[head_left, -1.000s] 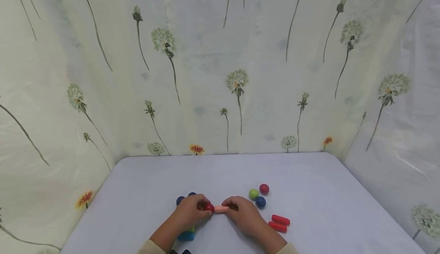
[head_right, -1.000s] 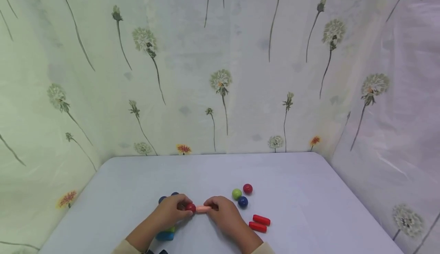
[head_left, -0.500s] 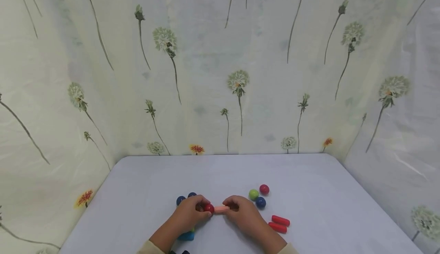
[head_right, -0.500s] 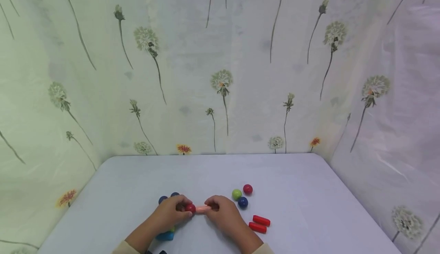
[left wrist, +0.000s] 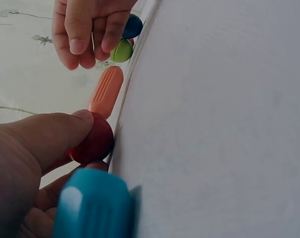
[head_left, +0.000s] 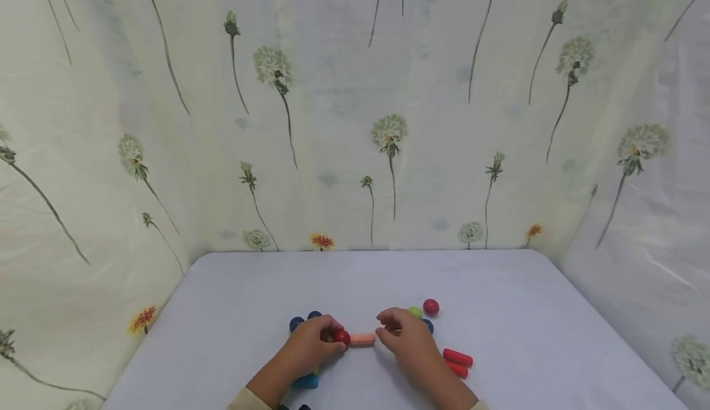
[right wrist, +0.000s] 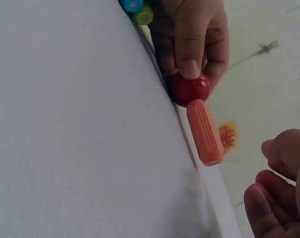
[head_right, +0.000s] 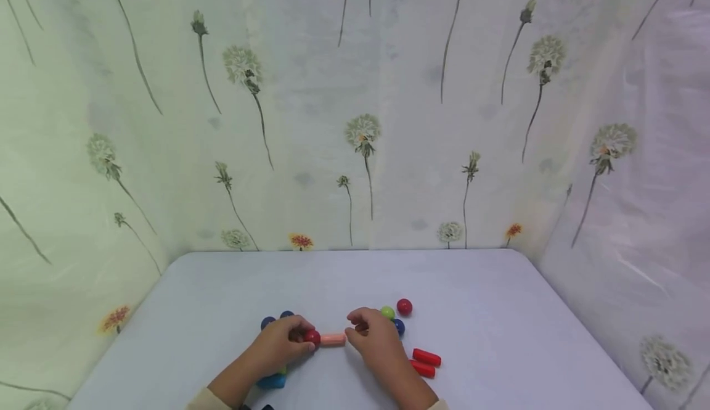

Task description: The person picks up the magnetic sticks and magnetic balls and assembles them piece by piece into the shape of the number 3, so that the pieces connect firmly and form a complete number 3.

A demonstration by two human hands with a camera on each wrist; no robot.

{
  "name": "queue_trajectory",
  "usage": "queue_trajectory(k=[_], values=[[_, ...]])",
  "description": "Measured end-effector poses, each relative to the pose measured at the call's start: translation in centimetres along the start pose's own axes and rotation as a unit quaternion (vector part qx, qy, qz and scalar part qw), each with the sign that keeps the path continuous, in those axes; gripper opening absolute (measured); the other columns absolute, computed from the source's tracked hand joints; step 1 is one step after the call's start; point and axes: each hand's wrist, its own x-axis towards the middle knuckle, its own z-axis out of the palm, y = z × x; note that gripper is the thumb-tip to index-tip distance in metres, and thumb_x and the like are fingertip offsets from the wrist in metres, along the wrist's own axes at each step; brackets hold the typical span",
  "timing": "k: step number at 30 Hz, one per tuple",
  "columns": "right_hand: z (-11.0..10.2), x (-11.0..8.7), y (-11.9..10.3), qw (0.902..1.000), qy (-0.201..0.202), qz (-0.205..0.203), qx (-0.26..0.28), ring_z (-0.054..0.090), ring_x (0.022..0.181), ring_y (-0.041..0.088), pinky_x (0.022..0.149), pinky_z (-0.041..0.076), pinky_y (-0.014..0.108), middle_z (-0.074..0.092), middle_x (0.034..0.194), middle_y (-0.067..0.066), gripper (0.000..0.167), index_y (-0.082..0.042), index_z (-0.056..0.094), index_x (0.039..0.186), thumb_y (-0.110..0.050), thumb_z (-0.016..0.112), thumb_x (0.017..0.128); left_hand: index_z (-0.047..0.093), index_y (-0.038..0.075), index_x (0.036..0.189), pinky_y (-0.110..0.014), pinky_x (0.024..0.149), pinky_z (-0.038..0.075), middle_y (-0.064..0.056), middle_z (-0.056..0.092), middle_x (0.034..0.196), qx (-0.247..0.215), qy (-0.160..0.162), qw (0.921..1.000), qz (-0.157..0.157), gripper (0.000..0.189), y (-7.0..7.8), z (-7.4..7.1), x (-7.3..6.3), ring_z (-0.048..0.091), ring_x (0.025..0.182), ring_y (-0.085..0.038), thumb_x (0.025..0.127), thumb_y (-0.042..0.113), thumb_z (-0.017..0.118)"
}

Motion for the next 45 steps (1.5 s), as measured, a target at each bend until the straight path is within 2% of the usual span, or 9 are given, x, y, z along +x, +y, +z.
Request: queue_trajectory(k=[7, 13, 16, 19, 22, 31, 45], values=[[-1.9, -0.5, 1.2, 0.9953, 0.091, 0.000, -0.034, 0.067, 0.094, 0.009, 0.085, 0.060, 0.032, 0.072, 0.103, -0.006, 0.023, -0.017, 0.075, 0.112, -0.018, 0.082, 0.090, 0.073, 0.020, 0.109, -0.034, 0.076, 0.054, 0.006, 0.067, 0.093, -0.007, -0.006, 0.9999, 0.005, 0.024, 0.1, -0.2, 0.0, 0.060, 0.086, -0.015, 0.088, 0.023, 0.086], [-3.9, -1.0, 2.4, 0.9907, 0.132, -0.001, -0.032, 0.068, 0.098, 0.013, 0.086, 0.059, 0.029, 0.071, 0.105, -0.001, 0.023, -0.011, 0.075, 0.112, -0.014, 0.081, 0.090, 0.073, 0.021, 0.110, -0.035, 0.077, 0.054, 0.006, 0.067, 0.094, -0.011, -0.006, 0.9999, 0.007, 0.025, 0.0, -0.4, 0.0, 0.060, 0.087, -0.016, 0.088, 0.023, 0.085], [-4.5, -1.1, 2.5, 0.9899, 0.134, 0.016, -0.043, 0.068, 0.102, 0.018, 0.090, 0.059, 0.036, 0.070, 0.108, 0.003, 0.026, -0.009, 0.074, 0.115, -0.016, 0.080, 0.091, 0.073, 0.022, 0.109, -0.036, 0.077, 0.054, 0.005, 0.067, 0.094, -0.011, -0.003, 0.9999, -0.002, 0.024, -0.1, -0.5, -0.1, 0.060, 0.087, -0.017, 0.088, 0.024, 0.085], [-4.8, -1.2, 2.6, 0.9899, 0.120, 0.041, -0.064, 0.066, 0.103, 0.021, 0.093, 0.057, 0.045, 0.069, 0.109, 0.004, 0.030, -0.009, 0.073, 0.118, -0.020, 0.079, 0.091, 0.073, 0.021, 0.107, -0.037, 0.077, 0.055, 0.005, 0.067, 0.093, -0.008, -0.005, 0.9999, -0.009, 0.022, -0.1, -0.4, -0.1, 0.060, 0.087, -0.017, 0.088, 0.024, 0.085], [-4.9, -1.1, 2.7, 0.9896, 0.106, 0.059, -0.077, 0.065, 0.102, 0.022, 0.093, 0.055, 0.048, 0.069, 0.110, 0.005, 0.033, -0.008, 0.072, 0.119, -0.021, 0.081, 0.089, 0.073, 0.021, 0.106, -0.037, 0.078, 0.055, 0.004, 0.067, 0.093, -0.010, -0.007, 0.9998, -0.013, 0.022, -0.1, -0.4, -0.2, 0.060, 0.088, -0.017, 0.088, 0.023, 0.086], [-4.8, -0.4, 3.6, 0.9838, 0.093, 0.095, -0.120, 0.066, 0.101, 0.024, 0.090, 0.057, 0.048, 0.067, 0.107, 0.009, 0.038, -0.004, 0.071, 0.122, -0.019, 0.081, 0.089, 0.074, 0.020, 0.109, -0.037, 0.078, 0.055, 0.004, 0.067, 0.094, -0.016, -0.005, 0.9998, -0.007, 0.025, 0.2, -0.5, -0.3, 0.060, 0.087, -0.017, 0.088, 0.022, 0.086], [-5.3, -0.8, 3.6, 0.9848, 0.074, 0.100, -0.122, 0.068, 0.104, 0.026, 0.090, 0.056, 0.049, 0.069, 0.113, 0.011, 0.040, -0.003, 0.068, 0.123, -0.016, 0.081, 0.088, 0.074, 0.022, 0.109, -0.038, 0.080, 0.055, 0.004, 0.067, 0.094, -0.024, -0.008, 0.9996, -0.011, 0.024, 0.3, -0.3, -0.2, 0.061, 0.089, -0.018, 0.088, 0.021, 0.086]])
